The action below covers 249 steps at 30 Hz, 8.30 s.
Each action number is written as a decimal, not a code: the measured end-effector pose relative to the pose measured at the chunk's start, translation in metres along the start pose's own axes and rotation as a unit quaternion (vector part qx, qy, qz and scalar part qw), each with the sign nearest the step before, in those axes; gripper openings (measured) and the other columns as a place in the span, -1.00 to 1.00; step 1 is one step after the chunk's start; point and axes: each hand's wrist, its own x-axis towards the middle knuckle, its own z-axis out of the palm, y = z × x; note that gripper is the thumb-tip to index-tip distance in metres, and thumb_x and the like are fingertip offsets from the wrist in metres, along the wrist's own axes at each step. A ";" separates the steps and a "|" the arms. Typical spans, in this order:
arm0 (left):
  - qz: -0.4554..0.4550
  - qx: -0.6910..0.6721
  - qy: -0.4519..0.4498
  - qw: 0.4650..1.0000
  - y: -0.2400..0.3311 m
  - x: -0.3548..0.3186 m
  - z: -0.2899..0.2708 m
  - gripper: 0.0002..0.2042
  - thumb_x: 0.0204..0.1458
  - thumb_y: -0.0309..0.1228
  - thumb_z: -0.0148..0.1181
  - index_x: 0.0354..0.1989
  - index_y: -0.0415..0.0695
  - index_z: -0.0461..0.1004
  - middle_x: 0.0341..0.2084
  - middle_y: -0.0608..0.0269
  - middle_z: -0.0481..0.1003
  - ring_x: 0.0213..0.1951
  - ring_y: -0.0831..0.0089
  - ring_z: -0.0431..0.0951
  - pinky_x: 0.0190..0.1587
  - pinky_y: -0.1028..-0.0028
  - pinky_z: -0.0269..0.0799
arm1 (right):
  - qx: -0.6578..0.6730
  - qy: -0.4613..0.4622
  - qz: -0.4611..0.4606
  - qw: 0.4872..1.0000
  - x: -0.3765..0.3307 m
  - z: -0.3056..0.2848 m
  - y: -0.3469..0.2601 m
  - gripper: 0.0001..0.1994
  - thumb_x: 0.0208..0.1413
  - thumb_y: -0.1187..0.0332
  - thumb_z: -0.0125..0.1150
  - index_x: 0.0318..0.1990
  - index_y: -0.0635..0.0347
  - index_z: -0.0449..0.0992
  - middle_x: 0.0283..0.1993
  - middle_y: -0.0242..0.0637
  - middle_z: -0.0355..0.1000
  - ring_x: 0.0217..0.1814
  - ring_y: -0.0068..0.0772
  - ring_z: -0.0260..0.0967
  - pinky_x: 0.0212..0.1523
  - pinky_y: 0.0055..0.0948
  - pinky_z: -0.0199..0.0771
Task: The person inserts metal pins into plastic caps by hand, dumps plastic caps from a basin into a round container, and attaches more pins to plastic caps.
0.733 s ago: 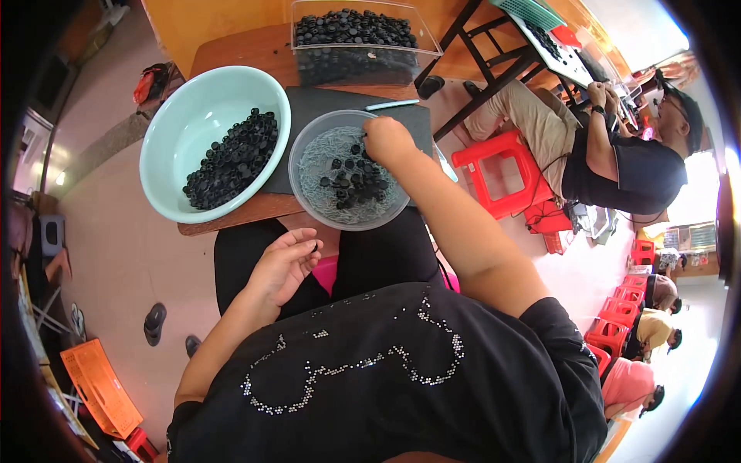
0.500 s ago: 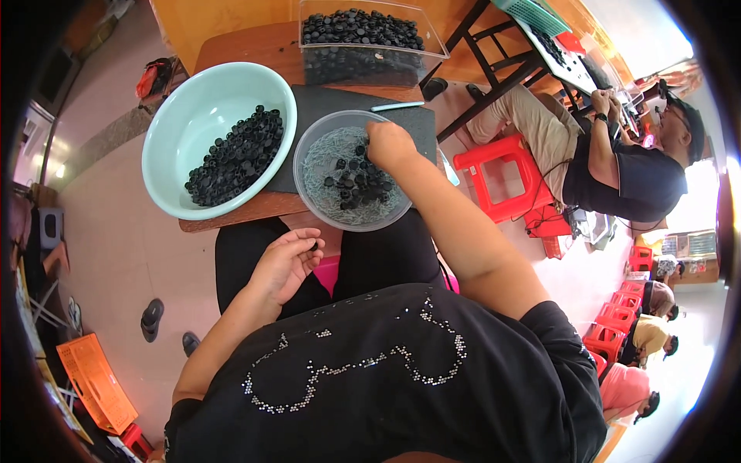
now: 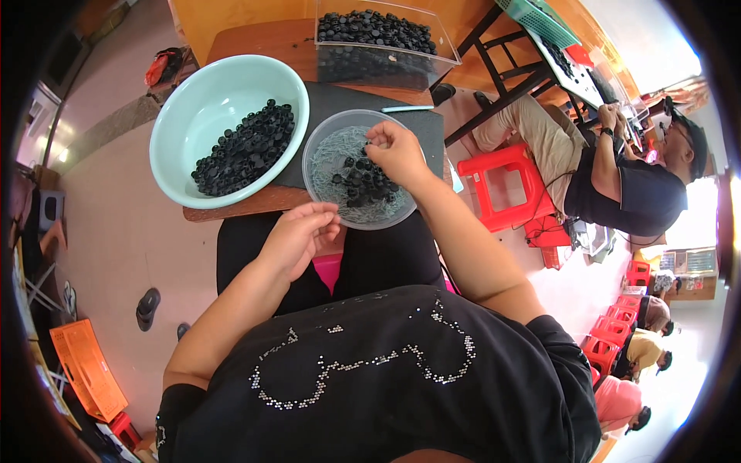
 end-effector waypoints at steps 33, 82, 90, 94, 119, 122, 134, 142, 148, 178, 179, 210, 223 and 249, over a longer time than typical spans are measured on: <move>0.020 -0.021 0.026 0.999 -0.005 0.014 0.018 -0.83 0.13 -0.47 0.06 -0.15 -0.27 0.41 -0.35 0.29 0.47 -0.35 0.62 0.47 -0.26 0.66 0.43 | -0.115 0.066 -0.110 0.985 -0.002 -0.017 0.027 -0.87 -0.06 0.44 0.10 -0.42 0.26 0.57 -0.38 0.03 0.47 -0.26 0.06 0.45 -0.22 -0.22 0.46; 0.016 -0.065 -0.001 0.998 0.003 0.003 0.009 -0.78 0.14 -0.45 0.00 -0.06 -0.23 0.36 -0.29 0.20 0.46 -0.31 0.53 0.47 -0.27 0.62 0.43 | -0.074 0.047 -0.067 0.994 0.007 -0.014 0.031 -0.76 -0.11 0.48 0.17 -0.22 0.31 0.53 -0.36 0.00 0.49 -0.34 -0.16 0.48 -0.26 -0.32 0.48; 0.011 -0.103 -0.007 0.995 0.003 0.007 0.013 -0.77 0.14 -0.47 0.00 -0.06 -0.26 0.34 -0.22 0.15 0.45 -0.20 0.48 0.49 -0.14 0.61 0.46 | 0.304 -0.063 0.142 0.940 -0.053 -0.009 -0.022 -0.90 0.09 0.43 0.17 -0.34 0.29 0.52 -0.50 -0.40 0.45 -0.52 -0.70 0.31 -0.52 -0.70 0.27; 0.008 -0.124 -0.006 0.992 0.002 0.006 0.018 -0.79 0.14 -0.46 0.03 -0.09 -0.25 0.35 -0.21 0.17 0.46 -0.17 0.47 0.48 -0.13 0.61 0.46 | 0.392 -0.085 0.043 0.915 -0.079 0.002 -0.046 -0.93 0.08 0.47 0.19 -0.33 0.30 0.50 -0.45 -0.36 0.46 -0.46 -0.68 0.35 -0.44 -0.69 0.32; 0.003 -0.134 -0.052 0.990 -0.006 0.000 0.022 -0.82 0.11 -0.46 0.10 -0.13 -0.21 0.43 -0.29 0.33 0.48 -0.26 0.61 0.47 -0.19 0.68 0.44 | 0.161 -0.022 -0.106 0.981 -0.090 -0.001 -0.059 -0.96 -0.02 0.56 0.22 -0.46 0.33 0.49 -0.45 -0.30 0.40 -0.46 -0.55 0.35 -0.46 -0.60 0.32; 0.007 -0.133 -0.034 0.990 -0.004 -0.001 0.027 -0.82 0.11 -0.46 0.10 -0.12 -0.20 0.43 -0.29 0.33 0.47 -0.26 0.61 0.47 -0.18 0.68 0.43 | 0.181 -0.022 -0.115 0.977 -0.091 -0.001 -0.057 -0.98 -0.03 0.56 0.22 -0.43 0.32 0.52 -0.44 -0.28 0.41 -0.46 -0.54 0.35 -0.47 -0.59 0.32; 0.010 -0.101 -0.032 0.994 -0.001 -0.005 0.029 -0.79 0.17 -0.46 -0.02 -0.04 -0.18 0.38 -0.25 0.32 0.46 -0.20 0.60 0.45 -0.13 0.63 0.41 | 0.186 -0.039 -0.143 0.971 -0.093 -0.002 -0.060 -0.85 -0.06 0.56 0.20 -0.29 0.23 0.57 -0.39 -0.29 0.41 -0.35 -0.45 0.38 -0.38 -0.53 0.37; 0.049 -0.078 -0.036 0.995 0.006 -0.009 0.037 -0.76 0.17 -0.49 -0.07 0.00 -0.21 0.33 -0.18 0.24 0.45 -0.15 0.56 0.45 -0.06 0.57 0.39 | 0.221 -0.090 -0.094 0.966 -0.090 -0.004 -0.057 -0.77 -0.03 0.58 0.17 -0.16 0.27 0.53 -0.31 -0.31 0.42 -0.27 -0.55 0.39 -0.30 -0.61 0.40; 0.048 -0.077 -0.047 0.995 0.004 -0.007 0.031 -0.73 0.17 -0.49 -0.10 0.04 -0.23 0.30 -0.12 0.18 0.42 -0.07 0.49 0.43 0.03 0.49 0.35 | 0.287 -0.098 -0.047 0.952 -0.091 0.000 -0.053 -0.83 0.00 0.60 0.15 -0.20 0.30 0.48 -0.28 -0.35 0.43 -0.23 -0.60 0.40 -0.22 -0.60 0.42; 0.122 0.047 0.046 0.990 0.003 -0.013 0.034 -0.70 0.18 -0.48 -0.05 0.06 -0.31 0.34 -0.27 0.15 0.50 -0.25 0.49 0.50 -0.52 0.58 0.45 | 0.147 -0.020 -0.148 0.978 -0.095 -0.003 -0.057 -0.84 -0.10 0.55 0.26 -0.29 0.27 0.54 -0.38 -0.25 0.45 -0.43 -0.44 0.40 -0.42 -0.52 0.41; 0.121 0.046 0.048 0.990 0.002 -0.012 0.033 -0.71 0.18 -0.48 -0.05 0.05 -0.31 0.35 -0.27 0.15 0.49 -0.25 0.49 0.50 -0.52 0.58 0.45 | 0.145 -0.015 -0.158 0.977 -0.095 -0.003 -0.056 -0.84 -0.10 0.55 0.26 -0.29 0.27 0.54 -0.38 -0.25 0.45 -0.41 -0.42 0.40 -0.42 -0.51 0.42; 0.113 -0.031 0.004 0.993 0.002 -0.016 0.029 -0.75 0.08 -0.50 0.13 -0.06 -0.27 0.44 -0.23 0.22 0.49 -0.19 0.50 0.49 -0.05 0.54 0.41 | 0.143 0.041 -0.238 0.960 -0.097 -0.006 -0.063 -0.82 -0.19 0.60 0.30 -0.36 0.25 0.51 -0.39 -0.25 0.46 -0.42 -0.37 0.39 -0.46 -0.50 0.41; 0.117 -0.076 -0.029 0.990 -0.001 -0.014 0.029 -0.77 0.12 -0.46 0.09 -0.07 -0.27 0.43 -0.28 0.21 0.49 -0.24 0.50 0.49 -0.12 0.56 0.41 | 0.184 0.024 -0.204 0.961 -0.101 -0.008 -0.066 -0.84 -0.15 0.62 0.30 -0.36 0.30 0.51 -0.40 -0.23 0.47 -0.43 -0.47 0.41 -0.44 -0.57 0.41; 0.202 0.071 0.012 0.977 -0.002 -0.020 0.041 -0.73 0.13 -0.40 0.09 -0.02 -0.24 0.43 -0.32 0.24 0.52 -0.32 0.55 0.51 -0.53 0.63 0.42 | 0.335 -0.023 -0.040 0.941 -0.106 -0.004 -0.068 -0.92 -0.02 0.55 0.26 -0.33 0.31 0.52 -0.37 -0.30 0.52 -0.35 -0.62 0.45 -0.35 -0.62 0.44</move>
